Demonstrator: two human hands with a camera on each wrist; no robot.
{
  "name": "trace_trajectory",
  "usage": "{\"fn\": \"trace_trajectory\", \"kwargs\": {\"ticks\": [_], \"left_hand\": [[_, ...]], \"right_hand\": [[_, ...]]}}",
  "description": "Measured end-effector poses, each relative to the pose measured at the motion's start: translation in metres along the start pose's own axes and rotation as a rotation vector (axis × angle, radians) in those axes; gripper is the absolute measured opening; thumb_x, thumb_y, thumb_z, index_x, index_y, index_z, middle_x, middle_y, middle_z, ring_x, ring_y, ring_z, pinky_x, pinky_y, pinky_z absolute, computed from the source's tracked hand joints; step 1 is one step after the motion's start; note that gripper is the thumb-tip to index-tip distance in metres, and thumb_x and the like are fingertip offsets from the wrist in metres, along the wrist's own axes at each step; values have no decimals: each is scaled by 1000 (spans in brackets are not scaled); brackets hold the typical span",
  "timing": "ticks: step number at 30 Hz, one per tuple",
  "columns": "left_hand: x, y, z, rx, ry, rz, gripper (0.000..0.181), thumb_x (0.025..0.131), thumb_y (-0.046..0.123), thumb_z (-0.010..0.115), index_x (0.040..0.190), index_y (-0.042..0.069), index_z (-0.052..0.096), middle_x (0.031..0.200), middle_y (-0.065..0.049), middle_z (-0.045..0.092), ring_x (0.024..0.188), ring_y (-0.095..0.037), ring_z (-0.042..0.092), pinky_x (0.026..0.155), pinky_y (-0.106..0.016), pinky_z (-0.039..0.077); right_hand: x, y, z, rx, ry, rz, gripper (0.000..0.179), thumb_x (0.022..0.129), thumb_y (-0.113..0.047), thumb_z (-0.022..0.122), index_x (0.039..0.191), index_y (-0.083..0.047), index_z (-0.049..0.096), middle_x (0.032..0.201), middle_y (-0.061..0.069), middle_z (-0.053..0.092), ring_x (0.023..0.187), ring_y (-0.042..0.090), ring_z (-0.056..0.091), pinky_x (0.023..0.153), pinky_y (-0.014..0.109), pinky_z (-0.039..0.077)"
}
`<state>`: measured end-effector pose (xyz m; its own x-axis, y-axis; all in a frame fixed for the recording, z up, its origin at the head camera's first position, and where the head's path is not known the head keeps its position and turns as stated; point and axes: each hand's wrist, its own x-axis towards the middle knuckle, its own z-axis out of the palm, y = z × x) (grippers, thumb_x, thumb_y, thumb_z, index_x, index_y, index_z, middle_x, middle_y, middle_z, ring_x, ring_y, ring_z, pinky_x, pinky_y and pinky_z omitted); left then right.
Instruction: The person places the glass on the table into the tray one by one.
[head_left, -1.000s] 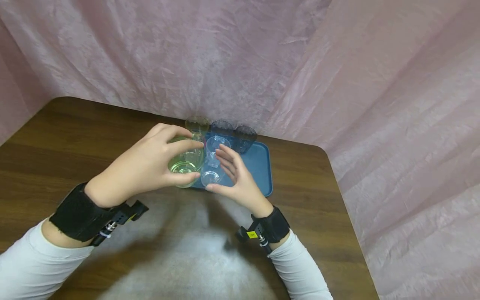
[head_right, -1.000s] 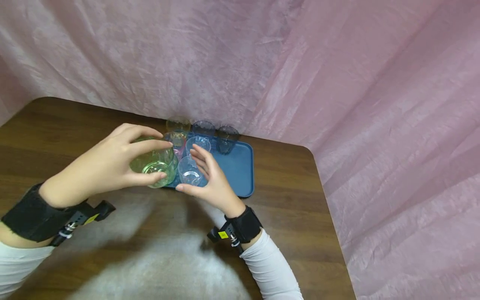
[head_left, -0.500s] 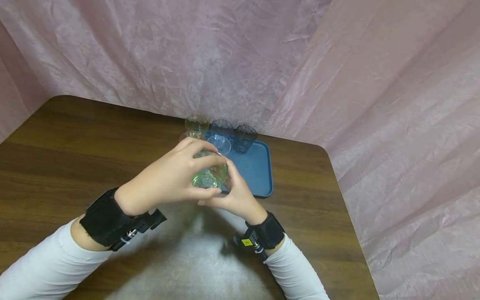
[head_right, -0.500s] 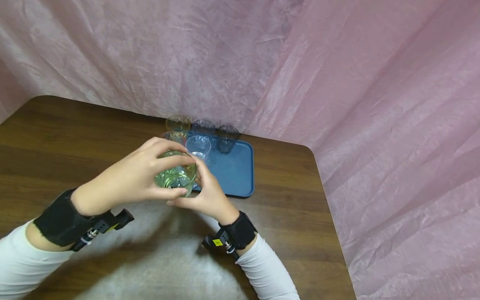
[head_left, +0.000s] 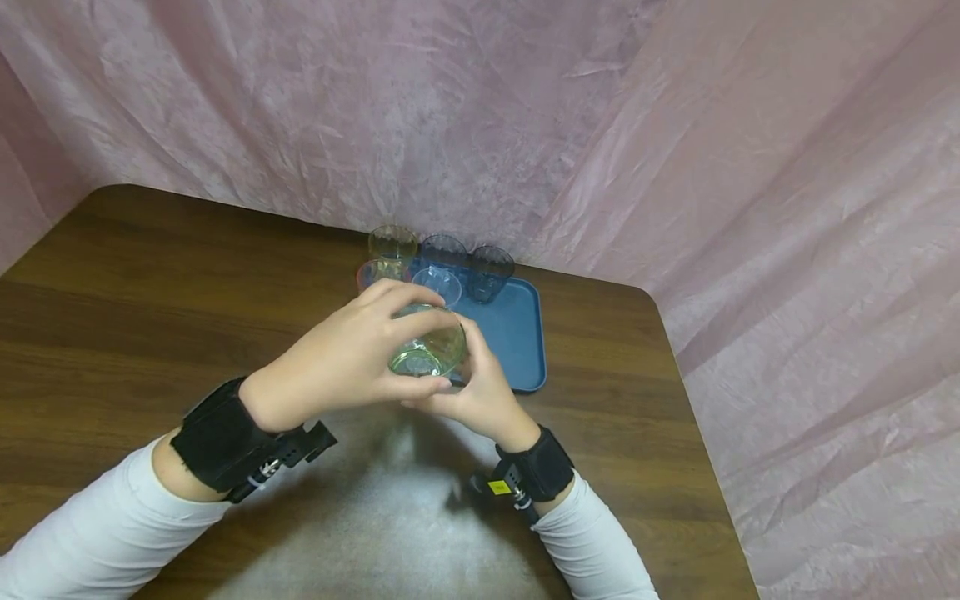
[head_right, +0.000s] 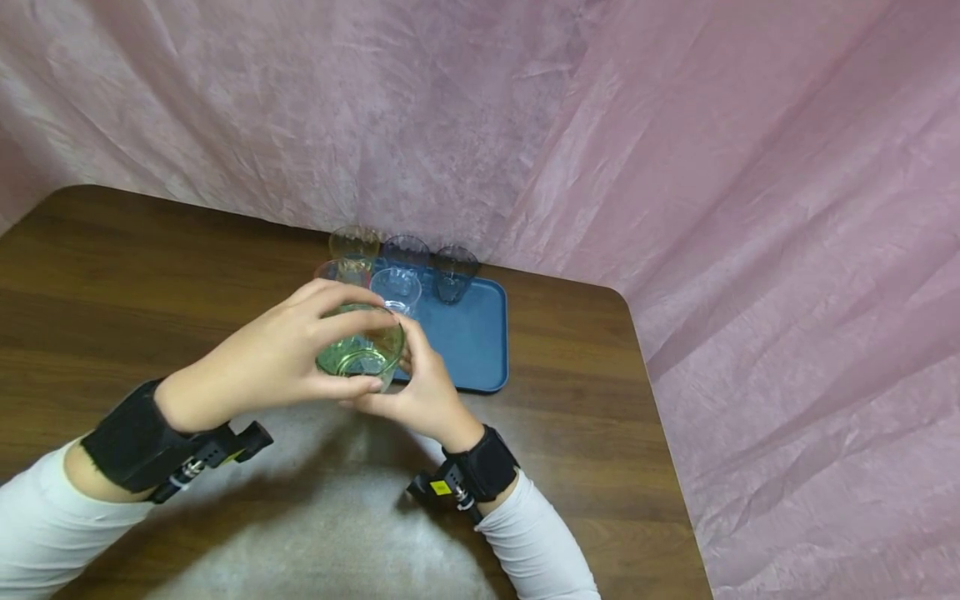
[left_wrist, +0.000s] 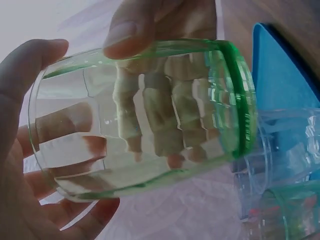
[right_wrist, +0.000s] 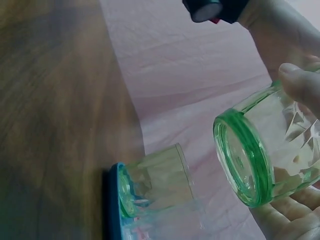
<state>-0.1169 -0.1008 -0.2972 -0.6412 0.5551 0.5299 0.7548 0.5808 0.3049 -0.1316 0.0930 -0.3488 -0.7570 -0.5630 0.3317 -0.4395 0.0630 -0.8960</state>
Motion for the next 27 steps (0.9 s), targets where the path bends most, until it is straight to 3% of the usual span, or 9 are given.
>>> {"fn": "trace_trajectory", "kwargs": {"ticks": [9, 15, 18, 21, 27], "left_hand": [[-7, -13, 3, -56, 61, -77, 67, 78, 49, 72, 133, 15, 54, 129, -9, 54, 118, -26, 50, 95, -49, 47], [-15, -39, 11, -93, 256, -181, 51, 85, 28, 71, 129, 8, 56, 119, -10, 61, 102, -22, 56, 84, -44, 51], [-22, -59, 19, -129, 365, -293, 42, 89, 18, 66, 127, 4, 56, 114, -14, 61, 102, -26, 55, 84, -47, 48], [-32, -79, 29, -199, 406, -446, 41, 93, 15, 60, 131, 3, 52, 119, -19, 57, 110, -32, 51, 90, -52, 46], [-50, -111, 49, -407, 327, -735, 44, 99, 18, 46, 139, 0, 40, 134, -26, 45, 122, -41, 46, 101, -58, 41]], "right_hand": [[0, 0, -11, 30, 83, -19, 87, 69, 12, 77, 140, -3, 30, 137, 26, 47, 128, 33, 46, 108, 48, 38], [3, 7, -28, 54, 184, -43, 89, 67, 16, 76, 141, -2, 30, 137, 23, 48, 127, 29, 47, 108, 44, 39], [5, 15, -38, 41, 242, -53, 89, 66, 15, 77, 141, -6, 32, 137, 19, 50, 127, 26, 48, 109, 39, 38], [8, 23, -46, 18, 295, -68, 88, 66, 13, 78, 140, -6, 33, 136, 20, 50, 127, 25, 48, 109, 38, 38], [15, 25, -59, 30, 396, -2, 81, 73, 9, 75, 140, -4, 31, 138, 22, 48, 128, 30, 47, 110, 43, 36]]}}
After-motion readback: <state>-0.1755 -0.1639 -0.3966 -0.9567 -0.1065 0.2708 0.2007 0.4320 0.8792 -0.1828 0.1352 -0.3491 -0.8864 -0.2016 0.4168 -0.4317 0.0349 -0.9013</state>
